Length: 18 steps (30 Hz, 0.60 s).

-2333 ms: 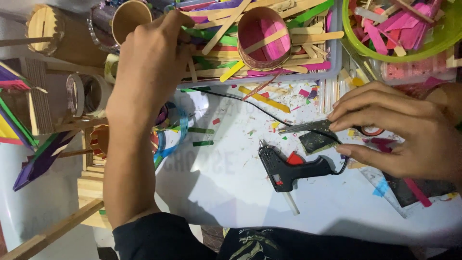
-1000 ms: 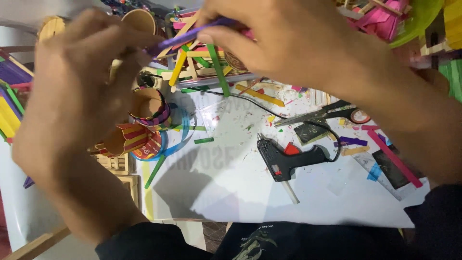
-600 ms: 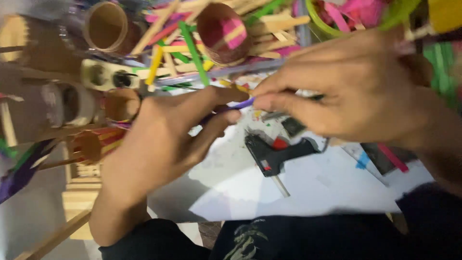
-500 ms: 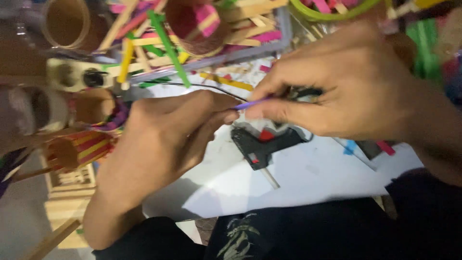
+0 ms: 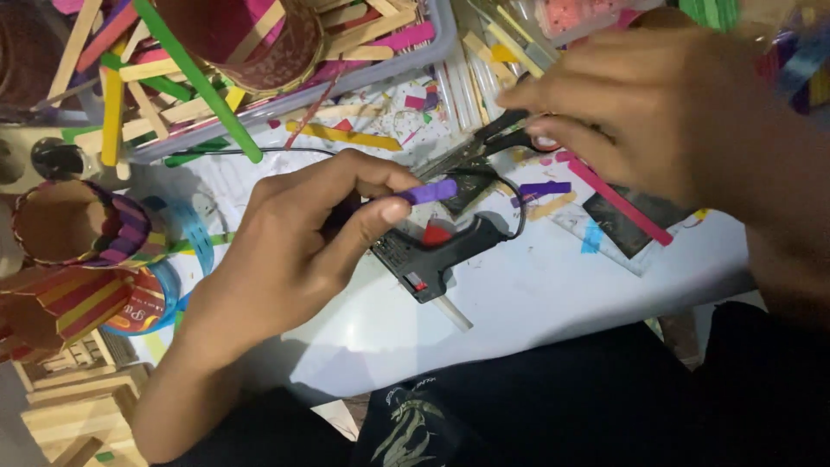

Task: The person is decorating a small cylindrical container by gluing colored wooden sticks and paper strips to its surface and rim using a hot glue gun and scissors.

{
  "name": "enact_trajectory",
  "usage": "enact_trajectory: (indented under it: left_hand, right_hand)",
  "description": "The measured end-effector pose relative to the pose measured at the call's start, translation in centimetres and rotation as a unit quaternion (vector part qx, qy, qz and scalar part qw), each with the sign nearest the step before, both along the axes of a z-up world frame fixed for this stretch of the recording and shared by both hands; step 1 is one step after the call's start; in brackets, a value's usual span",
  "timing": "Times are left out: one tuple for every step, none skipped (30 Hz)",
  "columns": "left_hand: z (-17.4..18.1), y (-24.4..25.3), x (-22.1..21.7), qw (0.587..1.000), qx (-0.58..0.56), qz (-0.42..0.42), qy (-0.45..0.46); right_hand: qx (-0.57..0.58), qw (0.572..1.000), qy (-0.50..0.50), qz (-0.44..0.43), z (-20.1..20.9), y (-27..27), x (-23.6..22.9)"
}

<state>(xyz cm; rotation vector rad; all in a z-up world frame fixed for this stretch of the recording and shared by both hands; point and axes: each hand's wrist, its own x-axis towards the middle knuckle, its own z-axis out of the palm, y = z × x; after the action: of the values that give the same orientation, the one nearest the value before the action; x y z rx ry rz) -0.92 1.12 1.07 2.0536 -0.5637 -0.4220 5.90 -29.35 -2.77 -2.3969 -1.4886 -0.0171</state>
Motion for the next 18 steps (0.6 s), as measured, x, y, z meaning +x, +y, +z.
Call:
enact_trajectory:
  left_hand:
    - [-0.4, 0.2, -0.1, 1.0, -0.002, 0.012, -0.008]
    - [-0.5, 0.1, -0.2, 1.0, -0.001, 0.013, -0.007]
    - [-0.6, 0.1, -0.3, 1.0, -0.002, 0.014, 0.012]
    - [-0.7, 0.0, -0.5, 0.999, -0.003, 0.016, 0.031]
    - [-0.6, -0.1, -0.5, 0.999, -0.002, 0.017, 0.033]
    - [-0.6, -0.1, -0.5, 0.998, -0.012, 0.017, 0.056]
    - [-0.5, -0.2, -0.4, 0.997, -0.02, 0.016, 0.078]
    - [-0.5, -0.1, -0.4, 0.997, -0.018, 0.017, 0.078]
    - [-0.6, -0.1, -0.3, 0.998, -0.012, 0.007, 0.065]
    - [-0.7, 0.0, -0.3, 0.999, -0.006, -0.002, 0.053]
    - [-0.7, 0.0, -0.2, 0.999, -0.006, -0.002, 0.053]
    - [-0.8, 0.0, -0.2, 0.999, -0.007, -0.008, 0.035]
    - [-0.8, 0.0, -0.2, 1.0, -0.008, -0.013, 0.017]
    - [-0.8, 0.1, -0.2, 1.0, -0.008, -0.012, 0.017]
    - [-0.7, 0.2, -0.2, 1.0, 0.0, -0.005, 0.026]
    - [-0.6, 0.3, -0.3, 0.999, 0.007, 0.002, 0.036]
    - [-0.5, 0.5, -0.3, 0.999, 0.008, 0.003, 0.036]
    - [-0.4, 0.7, -0.3, 0.999, 0.002, 0.01, 0.039]
  right_hand:
    - [-0.066, 0.995, -0.07, -0.023, -0.9, -0.7, 0.0]
    - [-0.065, 0.995, -0.069, -0.022, -1.5, -0.7, -0.4]
    - [-0.103, 0.989, -0.098, -0.027, -2.2, -0.9, -0.9]
    - [-0.141, 0.981, -0.127, -0.032, -2.8, -1.0, -1.4]
    - [-0.14, 0.982, -0.125, -0.031, -3.2, -0.8, -1.7]
    - [-0.188, 0.964, -0.184, -0.037, -3.5, -0.6, -1.9]
    - [-0.234, 0.94, -0.244, -0.045, -3.8, -0.4, -2.1]
    - [-0.232, 0.941, -0.243, -0.045, -3.8, -0.1, -2.0]
    - [-0.241, 0.935, -0.257, -0.041, -3.7, 0.2, -2.0]
    - [-0.251, 0.929, -0.27, -0.037, -3.6, 0.5, -1.9]
    - [-0.25, 0.929, -0.27, -0.037, -3.6, 0.5, -1.8]
    - [-0.267, 0.915, -0.301, -0.016, -3.6, 0.6, -1.8]
    - [-0.284, 0.9, -0.332, 0.005, -3.6, 0.7, -1.6]
    - [-0.283, 0.9, -0.332, 0.005, -3.6, 0.6, -1.7]
    - [-0.275, 0.905, -0.326, 0.005, -3.6, 0.4, -1.7]
    - [-0.266, 0.91, -0.319, 0.004, -3.7, 0.3, -1.7]
    - [-0.265, 0.91, -0.319, 0.005, -3.2, 0.4, -1.8]
    - [-0.243, 0.919, -0.31, 0.001, -2.6, 0.5, -1.9]
